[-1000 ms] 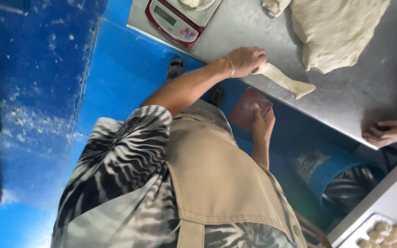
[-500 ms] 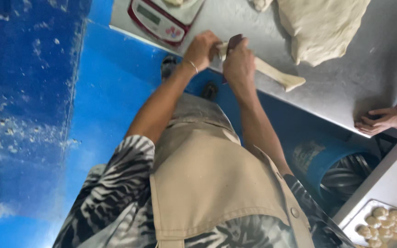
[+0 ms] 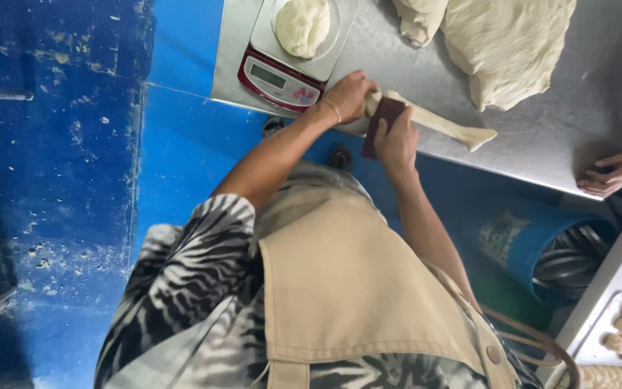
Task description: The person divides portions of dough from a larger mass using a bench scraper, weighs each piece on a digital scale, and rolls them into small balls.
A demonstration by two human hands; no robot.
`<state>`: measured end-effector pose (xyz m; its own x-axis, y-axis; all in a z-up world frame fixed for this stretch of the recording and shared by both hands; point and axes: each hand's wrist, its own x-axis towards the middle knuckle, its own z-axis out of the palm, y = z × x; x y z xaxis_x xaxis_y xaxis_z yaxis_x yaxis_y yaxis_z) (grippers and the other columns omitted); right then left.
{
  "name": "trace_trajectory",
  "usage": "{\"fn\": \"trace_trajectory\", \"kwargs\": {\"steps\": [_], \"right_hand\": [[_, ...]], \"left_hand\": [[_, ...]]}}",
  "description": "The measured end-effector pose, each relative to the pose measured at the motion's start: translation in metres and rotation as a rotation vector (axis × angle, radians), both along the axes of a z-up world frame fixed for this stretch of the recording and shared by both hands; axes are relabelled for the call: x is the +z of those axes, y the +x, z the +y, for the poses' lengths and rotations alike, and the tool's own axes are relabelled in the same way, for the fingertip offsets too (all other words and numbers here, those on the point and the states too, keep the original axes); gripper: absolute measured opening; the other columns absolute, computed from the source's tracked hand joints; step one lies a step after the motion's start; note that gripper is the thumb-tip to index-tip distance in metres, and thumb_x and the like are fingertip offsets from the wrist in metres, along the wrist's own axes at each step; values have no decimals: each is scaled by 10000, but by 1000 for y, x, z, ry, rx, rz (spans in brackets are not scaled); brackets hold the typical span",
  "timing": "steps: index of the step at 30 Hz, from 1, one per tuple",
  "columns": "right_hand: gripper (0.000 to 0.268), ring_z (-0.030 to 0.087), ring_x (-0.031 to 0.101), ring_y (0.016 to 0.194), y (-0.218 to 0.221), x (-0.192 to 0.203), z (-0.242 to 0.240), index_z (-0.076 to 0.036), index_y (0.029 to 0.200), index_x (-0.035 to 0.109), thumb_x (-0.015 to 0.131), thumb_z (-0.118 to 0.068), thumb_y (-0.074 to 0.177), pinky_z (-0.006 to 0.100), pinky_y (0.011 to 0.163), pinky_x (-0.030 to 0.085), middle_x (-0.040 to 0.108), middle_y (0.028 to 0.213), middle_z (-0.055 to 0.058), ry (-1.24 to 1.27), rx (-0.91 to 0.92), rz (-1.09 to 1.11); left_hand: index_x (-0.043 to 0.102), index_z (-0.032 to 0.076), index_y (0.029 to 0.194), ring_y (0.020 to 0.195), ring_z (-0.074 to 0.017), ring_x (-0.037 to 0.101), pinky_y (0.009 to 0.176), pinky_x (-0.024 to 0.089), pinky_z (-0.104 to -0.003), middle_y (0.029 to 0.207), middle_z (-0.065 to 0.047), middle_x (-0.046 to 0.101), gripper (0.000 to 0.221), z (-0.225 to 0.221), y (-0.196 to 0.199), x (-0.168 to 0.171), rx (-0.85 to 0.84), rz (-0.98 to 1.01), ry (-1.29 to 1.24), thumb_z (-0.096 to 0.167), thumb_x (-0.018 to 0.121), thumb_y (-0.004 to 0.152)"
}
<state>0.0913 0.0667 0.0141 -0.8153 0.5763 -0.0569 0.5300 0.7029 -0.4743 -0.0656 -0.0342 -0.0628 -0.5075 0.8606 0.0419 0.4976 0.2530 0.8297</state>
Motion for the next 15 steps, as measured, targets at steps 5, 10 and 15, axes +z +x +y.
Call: {"fn": "trace_trajectory", "kwargs": {"steps": [5,10,15], "right_hand": [[569,508,678,988,-25,-20,10,82,1294,494,773,-214,896,526,870,542,698,1058,327,-95,-202,92],[539,462,686,1073,-37,-11,-16,30,1303,547,781,-242,902,505,927,534,720,1134,283,-173,-204,65],[543,390,714,1079,-10,9,-49,29,1284,571,798,-282,902,455,927,554,732,1141,245,-260,-214,117]], "left_hand": [[634,39,1197,1019,-434,629,897,538,-482,1115,-237,588,429,15,-4,27,11,55,-70,81,712,777],[602,70,1266,1107,-325,634,949,559,-423,1194,-152,598,305,-34,-43,88,229,289,182,52,658,968],[598,121,1385,1250,-400,503,1042,385,-620,1311,-188,546,418,-118,-98,121,287,611,-32,261,680,1000]]}}
